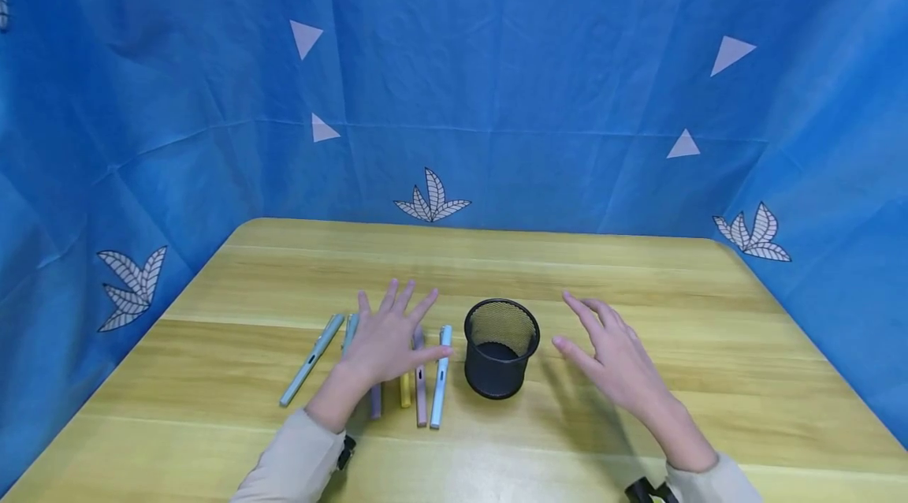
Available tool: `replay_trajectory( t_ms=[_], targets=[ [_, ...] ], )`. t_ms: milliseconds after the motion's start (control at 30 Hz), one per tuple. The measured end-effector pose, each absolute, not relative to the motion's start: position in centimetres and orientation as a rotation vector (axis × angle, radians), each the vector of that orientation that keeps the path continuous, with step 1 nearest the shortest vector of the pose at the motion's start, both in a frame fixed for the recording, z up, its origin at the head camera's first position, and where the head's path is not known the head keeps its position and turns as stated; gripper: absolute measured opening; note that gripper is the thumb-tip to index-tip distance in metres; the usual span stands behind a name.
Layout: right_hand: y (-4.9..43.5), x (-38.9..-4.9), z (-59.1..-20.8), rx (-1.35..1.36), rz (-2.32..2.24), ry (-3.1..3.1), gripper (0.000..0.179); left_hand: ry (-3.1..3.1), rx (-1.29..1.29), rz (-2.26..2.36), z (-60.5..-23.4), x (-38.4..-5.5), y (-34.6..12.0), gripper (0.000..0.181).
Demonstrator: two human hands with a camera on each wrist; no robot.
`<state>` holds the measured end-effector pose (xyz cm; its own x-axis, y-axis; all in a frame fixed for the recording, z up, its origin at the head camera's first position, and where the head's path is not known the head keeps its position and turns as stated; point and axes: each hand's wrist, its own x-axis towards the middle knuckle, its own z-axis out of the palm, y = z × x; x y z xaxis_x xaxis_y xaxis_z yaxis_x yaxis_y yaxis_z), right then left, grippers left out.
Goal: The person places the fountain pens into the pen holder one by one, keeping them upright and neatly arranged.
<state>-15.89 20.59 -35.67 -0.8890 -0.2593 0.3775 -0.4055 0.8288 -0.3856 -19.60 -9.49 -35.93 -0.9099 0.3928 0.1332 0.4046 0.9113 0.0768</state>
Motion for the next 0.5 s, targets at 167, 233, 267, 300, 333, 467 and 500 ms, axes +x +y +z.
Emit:
replay_trajectory(
  t_ms=[167, 233, 267, 300, 333, 467, 500],
  targets=[
    [20.37, -15.94, -35.58, 0.499, 0.766, -2.685, 0.055, -2.938, -0.622, -0.190, -36.01, -19.77, -9.71, 0.081],
    [20.26, -15.92, -35.54, 0.495, 0.818, -2.688, 0.053, -2.930, -0.625, -0.196, -36.09, -19.78, -9.80, 0.081],
    [20.23, -15.92, -35.57, 0.495, 0.842, -2.685, 0.053, -2.924, -0.629, -0.199, -36.12, -19.79, -9.86, 0.081],
    [20.19, -15.95, -35.60, 0.495, 0.861, -2.680, 0.052, -2.920, -0.634, -0.206, -36.14, -19.79, -9.90, 0.081],
    [20.18, -15.98, -35.64, 0.495, 0.884, -2.674, 0.051, -2.915, -0.641, -0.214, -36.17, -19.80, -9.95, 0.080],
    [20.05, -16.21, -35.89, 0.526, 0.964, -2.617, 0.046, -2.890, -0.669, -0.256, -36.27, -19.85, -10.23, 0.077],
    [20.00, -16.31, -35.95, 0.540, 0.987, -2.595, 0.044, -2.879, -0.677, -0.269, -36.29, -19.86, -10.31, 0.077]
  ],
)
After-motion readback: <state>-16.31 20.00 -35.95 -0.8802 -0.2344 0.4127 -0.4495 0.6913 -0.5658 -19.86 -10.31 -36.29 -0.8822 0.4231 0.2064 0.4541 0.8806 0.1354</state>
